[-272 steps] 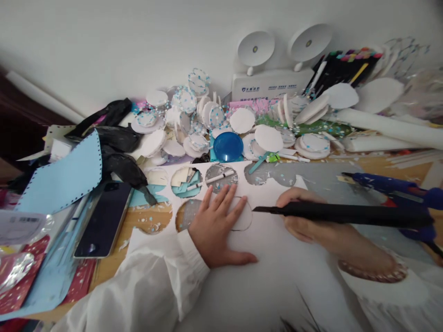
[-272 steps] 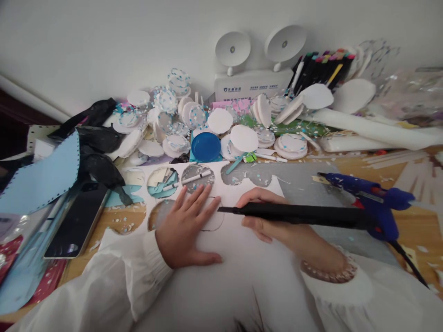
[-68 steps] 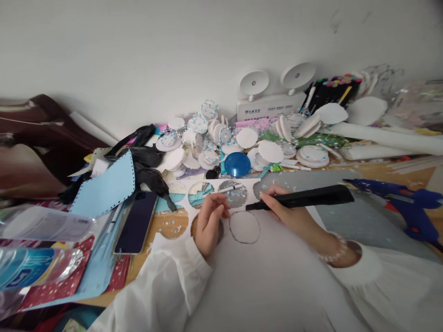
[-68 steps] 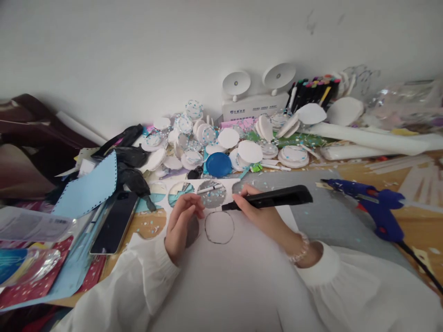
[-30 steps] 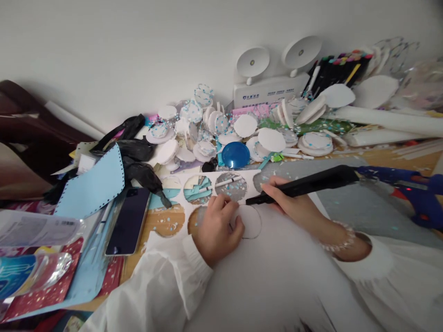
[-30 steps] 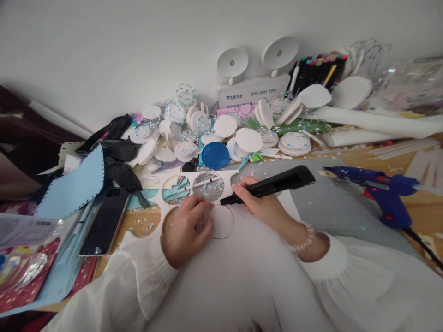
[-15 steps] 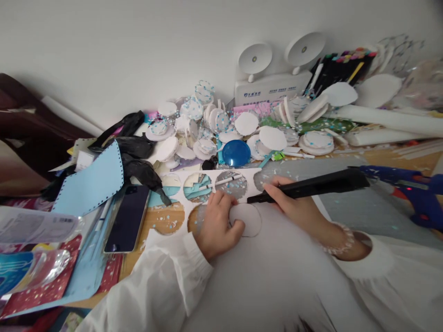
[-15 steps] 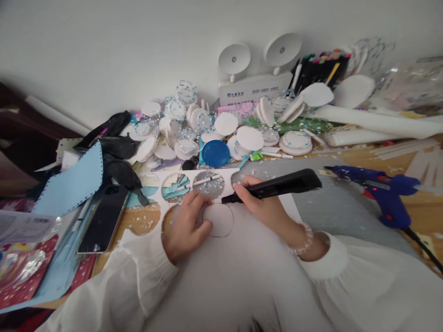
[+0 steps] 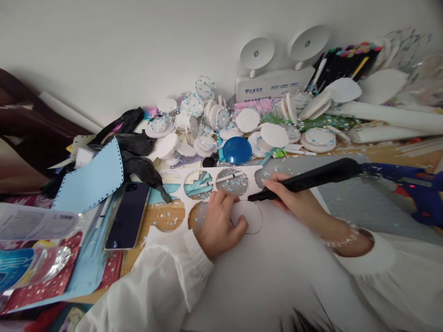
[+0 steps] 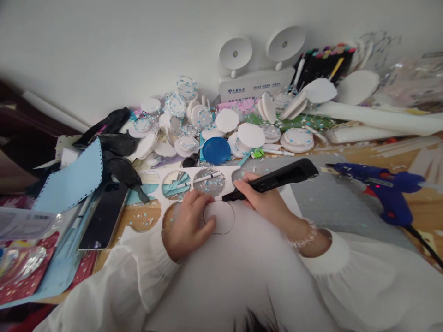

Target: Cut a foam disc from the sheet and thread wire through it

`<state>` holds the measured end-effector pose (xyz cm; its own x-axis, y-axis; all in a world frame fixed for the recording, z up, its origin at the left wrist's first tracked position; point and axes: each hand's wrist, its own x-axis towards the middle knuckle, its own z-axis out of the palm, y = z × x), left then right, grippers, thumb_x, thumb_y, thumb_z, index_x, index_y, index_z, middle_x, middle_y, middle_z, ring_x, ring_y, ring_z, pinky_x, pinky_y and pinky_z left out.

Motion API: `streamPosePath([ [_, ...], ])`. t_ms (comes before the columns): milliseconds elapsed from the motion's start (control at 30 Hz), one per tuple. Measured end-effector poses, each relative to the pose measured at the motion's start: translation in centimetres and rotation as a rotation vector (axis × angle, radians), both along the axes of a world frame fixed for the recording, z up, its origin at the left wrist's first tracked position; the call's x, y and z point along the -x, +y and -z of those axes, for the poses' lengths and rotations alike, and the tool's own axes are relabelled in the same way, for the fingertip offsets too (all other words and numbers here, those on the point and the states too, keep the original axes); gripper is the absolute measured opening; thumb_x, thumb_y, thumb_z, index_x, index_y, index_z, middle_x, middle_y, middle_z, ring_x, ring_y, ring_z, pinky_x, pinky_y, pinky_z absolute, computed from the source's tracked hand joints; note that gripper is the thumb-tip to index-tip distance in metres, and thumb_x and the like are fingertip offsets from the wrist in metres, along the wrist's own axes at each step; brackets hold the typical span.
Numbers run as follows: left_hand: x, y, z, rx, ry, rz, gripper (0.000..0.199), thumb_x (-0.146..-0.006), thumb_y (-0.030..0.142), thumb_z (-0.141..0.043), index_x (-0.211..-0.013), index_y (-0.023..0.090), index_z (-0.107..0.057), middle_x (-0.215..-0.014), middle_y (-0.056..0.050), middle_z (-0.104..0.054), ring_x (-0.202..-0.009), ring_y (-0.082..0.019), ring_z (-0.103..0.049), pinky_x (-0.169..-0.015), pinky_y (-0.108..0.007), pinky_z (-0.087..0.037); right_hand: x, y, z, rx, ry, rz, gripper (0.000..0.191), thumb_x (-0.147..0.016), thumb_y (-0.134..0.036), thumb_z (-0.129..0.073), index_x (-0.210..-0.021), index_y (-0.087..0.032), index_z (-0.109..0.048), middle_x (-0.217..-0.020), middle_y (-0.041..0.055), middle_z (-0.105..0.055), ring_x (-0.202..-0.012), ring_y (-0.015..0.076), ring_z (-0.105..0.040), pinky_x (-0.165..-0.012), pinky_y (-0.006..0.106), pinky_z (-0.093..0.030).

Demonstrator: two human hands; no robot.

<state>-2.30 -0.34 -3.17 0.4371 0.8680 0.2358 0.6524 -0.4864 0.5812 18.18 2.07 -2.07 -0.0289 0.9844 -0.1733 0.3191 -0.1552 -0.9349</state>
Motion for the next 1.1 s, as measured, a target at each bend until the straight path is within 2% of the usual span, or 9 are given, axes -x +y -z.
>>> streamPosePath([
  [100,-0.3,0.09,-0.06,-0.028,0.047,-0.001,0.026,-0.077,0.026,-0.055,-0.098,0.011,-0.057,-0.094,-0.011,-0.054,-0.093,-0.027,-0.049,-0.087,-0.044,-0.042,-0.09,-0.08,0.19,-0.019,0.009,-0.018,0.035,-0.086,-0.045,-0.053,-0.062,-0.024,-0.04,-0.055,-0.0054,-0.036,-0.05,0.012,-0.037,-0.043,0.025,-0.029],
  [200,-0.65,0.42,0.01,-0.026,0.088,-0.031,0.021,-0.076,0.03,-0.056,-0.09,0.014,-0.055,-0.091,-0.01,-0.054,-0.091,-0.028,-0.049,-0.087,-0.046,-0.042,-0.18,-0.23,0.32,-0.128,-0.041,-0.056,0.034,-0.088,-0.043,-0.052,-0.063,-0.024,-0.04,-0.06,-0.0041,-0.038,-0.056,0.0133,-0.039,-0.047,0.026,-0.031],
  [333,-0.84,0.83,0.07,-0.029,0.084,-0.034,0.017,-0.075,0.031,-0.057,-0.085,0.018,-0.051,-0.088,-0.008,-0.054,-0.09,-0.027,-0.049,-0.086,-0.046,-0.043,-0.23,-0.45,0.41,-0.201,-0.085,0.007,0.037,-0.088,-0.044,-0.05,-0.061,-0.024,-0.037,-0.059,-0.0037,-0.036,-0.057,0.0148,-0.038,-0.05,0.028,-0.031],
  [633,-0.51,0.85,0.22,-0.03,0.012,-0.026,0.016,-0.071,0.024,-0.051,-0.086,0.019,-0.048,-0.088,-0.008,-0.053,-0.09,-0.026,-0.048,-0.082,-0.042,-0.042,-0.53,-0.35,0.34,-0.174,-0.079,0.066,0.033,-0.085,-0.048,-0.053,-0.063,-0.024,-0.043,-0.065,-0.0013,-0.044,-0.064,0.0176,-0.046,-0.053,0.028,-0.037],
  [767,-0.47,0.89,0.35,-0.03,-0.01,-0.027,0.018,-0.069,0.023,-0.051,-0.086,0.019,-0.048,-0.088,-0.008,-0.053,-0.09,-0.025,-0.048,-0.082,-0.042,-0.042,-0.24,-0.44,0.18,-0.155,-0.086,0.013,0.037,-0.086,-0.045,-0.053,-0.059,-0.024,-0.039,-0.057,-0.003,-0.037,-0.056,0.0157,-0.04,-0.049,0.029,-0.033],
  [867,-0.38,0.91,0.25,-0.009,-0.019,-0.023,0.017,-0.071,0.024,-0.053,-0.087,0.02,-0.048,-0.09,-0.007,-0.053,-0.091,-0.025,-0.049,-0.083,-0.042,-0.042,-0.09,-0.48,-0.12,-0.083,-0.057,0.032,0.036,-0.085,-0.045,-0.055,-0.06,-0.024,-0.039,-0.056,-0.004,-0.036,-0.052,0.014,-0.037,-0.045,0.028,-0.028],
  [1000,-0.31,0.76,-0.09,0.015,-0.007,0.005,0.017,-0.077,0.028,-0.055,-0.091,0.019,-0.052,-0.092,-0.008,-0.056,-0.091,-0.026,-0.05,-0.086,-0.044,-0.041,-0.35,-0.3,-0.39,-0.003,-0.029,-0.007,0.038,-0.087,-0.046,-0.053,-0.058,-0.025,-0.039,-0.047,-0.005,-0.036,-0.045,0.0135,-0.036,-0.044,0.029,-0.029],
  [1100,-0.43,0.49,-0.39,0.028,0.026,0.031,0.027,-0.079,0.033,-0.057,-0.102,0.019,-0.055,-0.098,-0.009,-0.057,-0.095,-0.027,-0.05,-0.086,-0.045,-0.04,-0.77,-0.12,-0.33,-0.016,-0.017,-0.045,0.04,-0.089,-0.048,-0.05,-0.058,-0.025,-0.041,-0.043,-0.0044,-0.038,-0.043,0.0145,-0.038,-0.045,0.03,-0.031],
])
